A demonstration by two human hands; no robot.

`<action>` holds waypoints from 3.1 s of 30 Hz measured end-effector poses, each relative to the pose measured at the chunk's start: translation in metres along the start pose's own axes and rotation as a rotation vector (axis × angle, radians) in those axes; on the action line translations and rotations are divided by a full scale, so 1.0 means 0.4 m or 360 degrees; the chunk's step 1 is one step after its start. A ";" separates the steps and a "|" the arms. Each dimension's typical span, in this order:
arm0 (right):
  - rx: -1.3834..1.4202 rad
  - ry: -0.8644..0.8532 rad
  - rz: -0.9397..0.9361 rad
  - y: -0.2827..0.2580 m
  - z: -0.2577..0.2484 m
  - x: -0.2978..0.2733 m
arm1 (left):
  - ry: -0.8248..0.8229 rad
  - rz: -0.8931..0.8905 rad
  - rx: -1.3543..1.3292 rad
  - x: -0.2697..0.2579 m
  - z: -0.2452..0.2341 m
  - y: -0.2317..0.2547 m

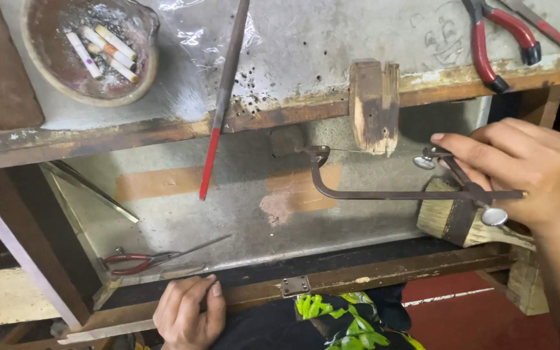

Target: Using a jeweler's saw to cut a small piece of metal on a workbench bench pin.

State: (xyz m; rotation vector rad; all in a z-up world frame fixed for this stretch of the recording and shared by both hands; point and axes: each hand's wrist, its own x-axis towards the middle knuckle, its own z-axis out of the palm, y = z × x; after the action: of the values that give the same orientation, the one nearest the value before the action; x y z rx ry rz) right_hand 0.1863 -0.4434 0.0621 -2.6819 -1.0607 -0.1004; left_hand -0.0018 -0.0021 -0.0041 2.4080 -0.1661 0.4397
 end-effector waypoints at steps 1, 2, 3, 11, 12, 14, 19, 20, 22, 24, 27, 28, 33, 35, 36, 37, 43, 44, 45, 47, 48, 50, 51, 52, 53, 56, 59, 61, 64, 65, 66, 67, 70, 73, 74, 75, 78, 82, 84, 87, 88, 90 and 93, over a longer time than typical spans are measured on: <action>0.0045 -0.0015 0.0026 0.001 0.002 -0.005 | 0.0008 0.0000 0.0005 0.002 0.001 0.001; 0.0093 -0.0032 0.0055 0.000 0.005 -0.013 | 0.0011 -0.0002 0.0011 0.003 0.001 0.003; 0.0095 -0.0033 0.0057 0.036 0.016 -0.032 | 0.0009 -0.0003 0.0012 0.003 0.004 0.010; 0.0101 -0.0152 -0.0080 0.064 0.028 0.013 | 0.0080 0.0031 0.0006 0.001 0.002 0.003; 0.0099 -0.0150 -0.0094 0.045 0.014 0.034 | 0.0091 0.0026 0.0012 -0.005 0.000 0.001; 0.0249 -0.0205 0.0089 0.003 -0.014 0.062 | 0.0102 0.0007 0.0027 -0.017 0.001 -0.004; 0.0286 -0.0517 0.0329 0.069 -0.031 0.017 | 0.0083 -0.0012 -0.0003 -0.022 0.000 -0.012; 0.0236 -0.0694 0.0527 0.078 -0.055 0.012 | 0.0071 -0.0019 0.0010 -0.025 -0.002 -0.011; 0.0434 -0.0545 0.0600 0.094 -0.069 -0.033 | 0.0052 -0.0019 0.0001 -0.014 -0.005 -0.006; 0.0622 -0.0383 0.0689 0.088 -0.084 -0.039 | 0.0030 -0.0003 -0.0019 -0.010 -0.003 -0.005; 0.0204 -0.0766 0.0593 0.067 -0.078 0.022 | 0.0077 -0.0014 -0.0018 -0.017 -0.002 -0.004; 0.0122 -0.0739 0.0509 0.068 -0.069 0.025 | 0.0053 -0.0037 -0.0010 -0.015 -0.005 -0.001; 0.0126 -0.0653 0.0400 0.071 -0.062 0.026 | 0.0013 -0.0052 0.0000 -0.017 -0.008 -0.001; 0.0031 -0.0763 0.0410 0.075 -0.069 0.022 | 0.0024 -0.0038 0.0007 -0.017 -0.006 -0.002; 0.0034 -0.0765 0.0409 0.075 -0.067 0.025 | 0.0022 -0.0041 0.0008 -0.017 -0.006 -0.001; 0.0035 -0.0749 0.0419 0.075 -0.066 0.026 | 0.0026 -0.0040 0.0005 -0.017 -0.006 -0.001; 0.0064 -0.0724 0.0420 0.090 -0.046 0.021 | 0.0040 -0.0019 -0.0007 -0.011 -0.001 -0.005; 0.0072 -0.0677 0.0394 0.095 -0.036 0.016 | 0.0038 -0.0009 -0.0011 -0.011 -0.001 -0.005; 0.0072 -0.0677 0.0391 0.095 -0.009 0.031 | 0.0040 -0.0010 -0.0009 -0.013 -0.003 -0.004; 0.0373 -0.0521 0.0107 0.095 0.036 0.056 | 0.0052 -0.0007 0.0002 -0.012 0.000 -0.004; 0.0372 -0.0516 0.0105 0.100 0.024 0.045 | 0.0055 -0.0002 0.0004 -0.009 0.000 -0.001; 0.0348 -0.0624 0.0321 0.105 0.006 0.026 | 0.0013 -0.0043 0.0001 -0.007 -0.004 0.000; 0.0351 -0.0624 0.0322 0.100 -0.011 0.024 | 0.0010 -0.0043 0.0002 0.000 -0.007 -0.004; 0.0289 -0.0652 0.0353 0.101 -0.030 0.028 | 0.0026 -0.0020 -0.0002 0.002 -0.007 -0.001; 0.0226 -0.0679 0.0382 0.103 -0.049 0.031 | 0.0042 0.0003 -0.0006 0.004 -0.007 0.002; 0.0094 -0.0437 0.0052 0.093 0.043 0.025 | 0.0034 0.0007 -0.0007 -0.010 -0.006 -0.005; 0.0130 -0.0426 0.0087 0.103 0.029 0.022 | 0.0029 0.0000 -0.0005 -0.012 -0.007 -0.003; 0.0208 -0.0476 0.0170 0.117 0.009 0.000 | 0.0011 -0.0003 -0.0013 0.000 -0.015 -0.001; 0.0338 -0.0437 0.0096 0.105 0.043 0.037 | 0.0018 0.0018 -0.0018 0.004 -0.018 0.006; 0.0392 -0.0347 -0.0034 0.093 0.062 0.051 | 0.0023 0.0055 -0.0029 0.008 -0.015 0.005; 0.0391 -0.0344 -0.0040 0.092 0.056 0.040 | 0.0028 0.0055 -0.0025 0.010 -0.016 0.006; 0.0190 -0.0346 -0.0037 0.092 0.051 0.030 | 0.0001 0.0057 -0.0014 0.012 -0.017 0.006; 0.0322 -0.0306 0.0141 0.059 0.001 0.031 | -0.0063 0.0052 -0.0022 0.014 -0.021 0.007; 0.0484 -0.0394 0.0497 0.025 -0.073 0.009 | -0.0091 0.0001 -0.0040 0.021 -0.027 0.013; 0.0309 -0.0530 0.0719 0.013 -0.099 -0.013 | -0.0110 -0.0034 -0.0066 0.029 -0.028 0.013; 0.0312 -0.0511 0.0722 -0.021 -0.092 -0.025 | -0.0108 -0.0017 -0.0058 0.051 -0.023 0.024; 0.0771 -0.0364 0.1189 -0.111 -0.057 -0.091 | -0.0165 -0.0079 -0.0207 0.140 -0.003 0.071; 0.1071 0.0210 0.0853 -0.194 0.032 -0.203 | -0.0380 0.0245 -0.0414 0.333 0.049 0.154; 0.1356 0.0329 0.0894 -0.256 0.090 -0.250 | -0.0418 0.0366 -0.0437 0.407 0.089 0.186; 0.1351 0.0736 0.1274 -0.340 0.176 -0.301 | -0.0384 0.0521 -0.0447 0.473 0.161 0.221; 0.1351 0.0809 0.1205 -0.353 0.192 -0.308 | -0.0362 0.0538 -0.0393 0.484 0.182 0.229; 0.1349 0.0885 0.1141 -0.384 0.219 -0.317 | -0.0346 0.0559 -0.0341 0.499 0.213 0.236; 0.1599 0.1074 0.1365 -0.430 0.238 -0.309 | -0.0390 0.0561 -0.0224 0.508 0.237 0.235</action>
State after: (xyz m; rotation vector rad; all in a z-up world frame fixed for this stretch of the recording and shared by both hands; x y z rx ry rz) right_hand -0.0241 -0.3799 -0.0130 -1.7169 0.2610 -0.2101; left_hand 0.1919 -0.1359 0.0569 2.2894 -0.7133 0.2755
